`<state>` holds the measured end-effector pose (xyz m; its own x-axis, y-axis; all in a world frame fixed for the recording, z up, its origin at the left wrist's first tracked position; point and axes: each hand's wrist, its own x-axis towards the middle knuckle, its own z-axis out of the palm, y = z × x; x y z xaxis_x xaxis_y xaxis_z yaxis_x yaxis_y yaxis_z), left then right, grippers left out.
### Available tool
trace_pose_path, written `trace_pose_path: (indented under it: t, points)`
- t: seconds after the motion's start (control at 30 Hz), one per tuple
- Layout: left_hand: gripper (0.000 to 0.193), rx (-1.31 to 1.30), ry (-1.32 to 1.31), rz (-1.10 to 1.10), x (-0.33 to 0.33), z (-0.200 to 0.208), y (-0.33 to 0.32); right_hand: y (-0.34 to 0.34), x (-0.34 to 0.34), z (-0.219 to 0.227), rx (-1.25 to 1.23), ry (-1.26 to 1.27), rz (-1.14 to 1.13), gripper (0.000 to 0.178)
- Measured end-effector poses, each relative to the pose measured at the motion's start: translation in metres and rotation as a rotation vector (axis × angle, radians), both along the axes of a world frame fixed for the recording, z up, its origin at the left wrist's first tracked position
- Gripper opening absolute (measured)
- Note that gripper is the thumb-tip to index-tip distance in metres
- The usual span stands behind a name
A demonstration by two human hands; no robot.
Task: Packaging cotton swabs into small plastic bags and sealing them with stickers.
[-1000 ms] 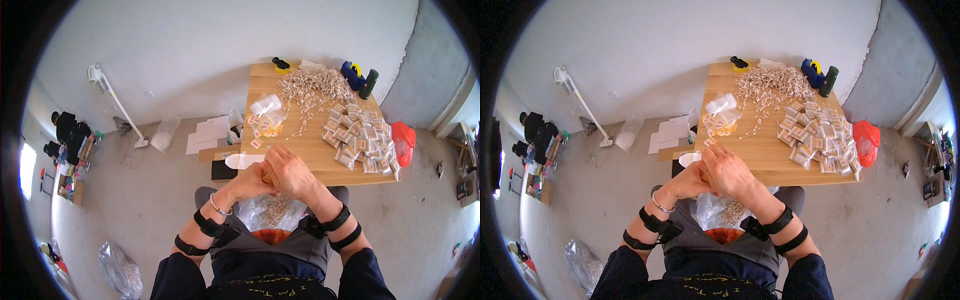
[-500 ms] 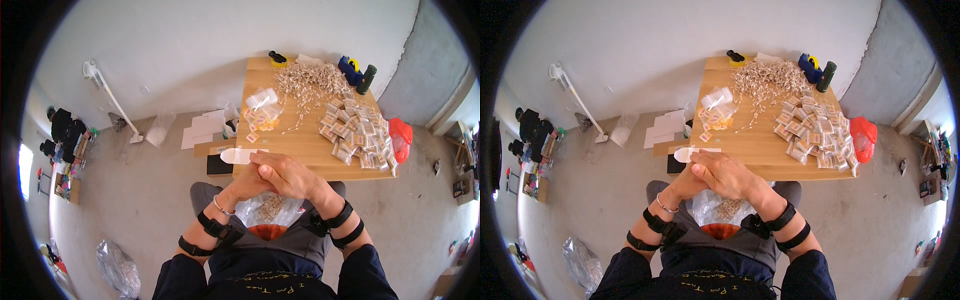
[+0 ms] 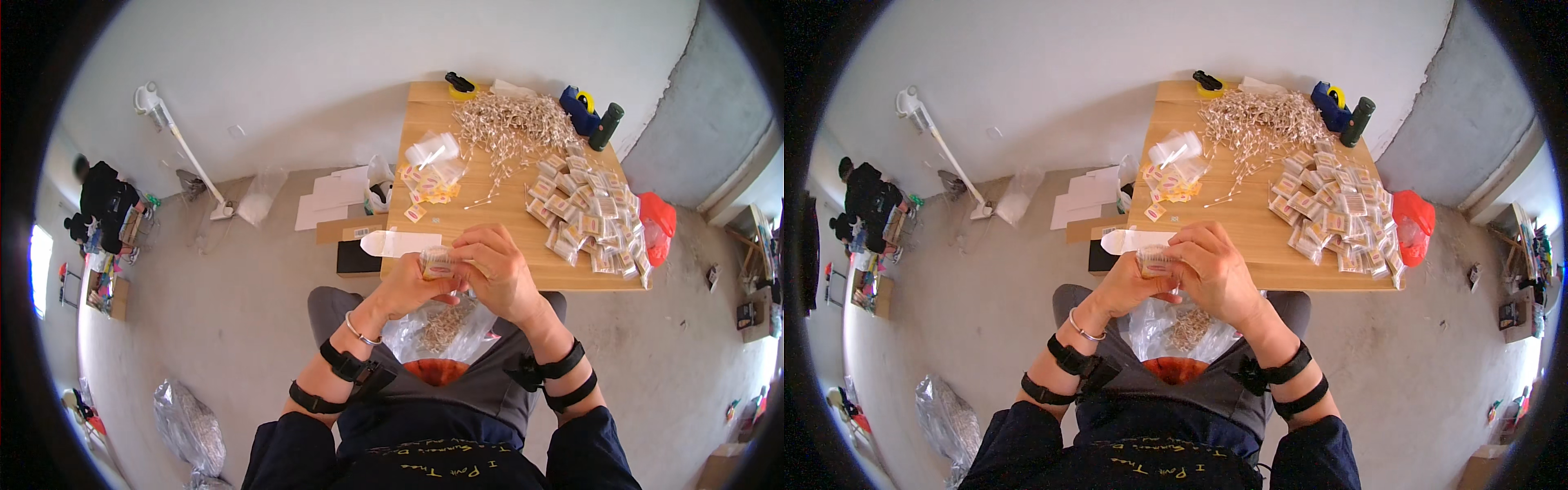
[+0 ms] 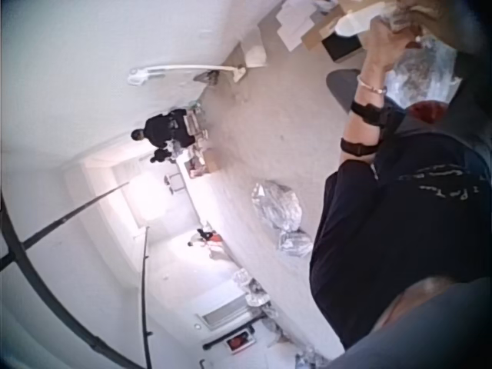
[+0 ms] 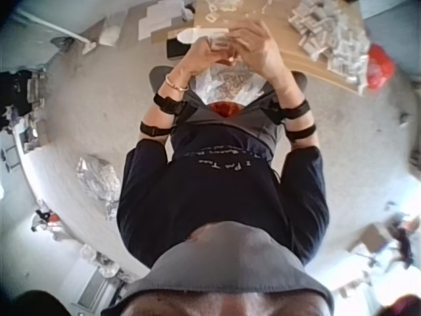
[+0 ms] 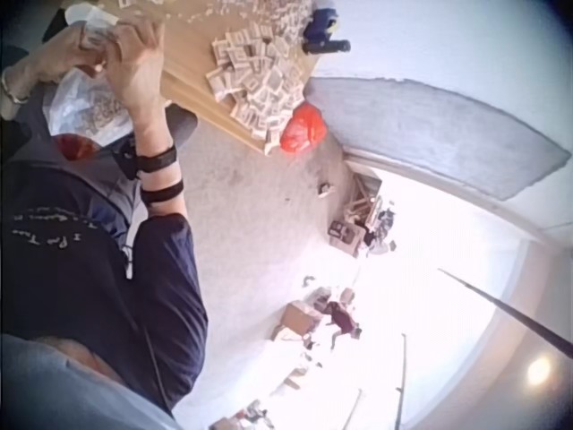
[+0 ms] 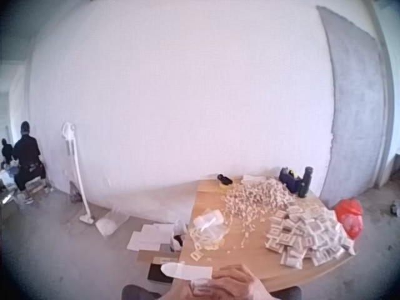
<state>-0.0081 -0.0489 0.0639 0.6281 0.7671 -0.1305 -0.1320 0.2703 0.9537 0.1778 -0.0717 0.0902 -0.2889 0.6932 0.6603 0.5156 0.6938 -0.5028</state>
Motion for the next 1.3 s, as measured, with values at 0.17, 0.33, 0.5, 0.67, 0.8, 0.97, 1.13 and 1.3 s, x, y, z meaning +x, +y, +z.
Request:
trace_pose_path:
  t: [0.17, 0.33, 0.5, 0.67, 0.8, 0.97, 1.13, 1.3]
  points:
    - [0.022, 0.006, 0.002, -0.010, 0.001, -0.001, -0.001, 0.001, 0.001, 0.002, -0.090, 0.011, 0.018, 0.016]
    - [0.024, 0.036, 0.060, -0.021, 0.000, -0.005, 0.000, 0.002, 0.005, 0.008, -0.164, 0.018, 0.054, 0.015]
    - [0.025, 0.074, 0.062, -0.034, -0.001, -0.004, -0.001, 0.006, 0.016, 0.011, -0.342, 0.059, 0.157, 0.012]
    - [0.022, 0.170, 0.122, -0.001, 0.001, -0.003, -0.001, 0.004, 0.019, 0.014, -0.547, 0.153, 0.077, 0.023]
    - [0.021, 0.180, 0.107, -0.003, 0.002, -0.007, 0.000, 0.003, 0.012, 0.004, -0.600, 0.171, 0.050, 0.024]
    - [0.022, 0.131, 0.049, 0.010, 0.002, -0.011, 0.001, 0.004, 0.013, -0.001, -0.406, 0.191, 0.046, 0.011]
    - [0.020, 0.175, 0.127, 0.019, 0.005, -0.008, 0.004, 0.005, 0.011, -0.012, -0.485, 0.440, 0.073, 0.011]
    - [0.018, 0.272, 0.113, 0.038, 0.009, -0.031, 0.009, 0.006, 0.011, -0.036, -0.690, 0.511, 0.209, 0.021]
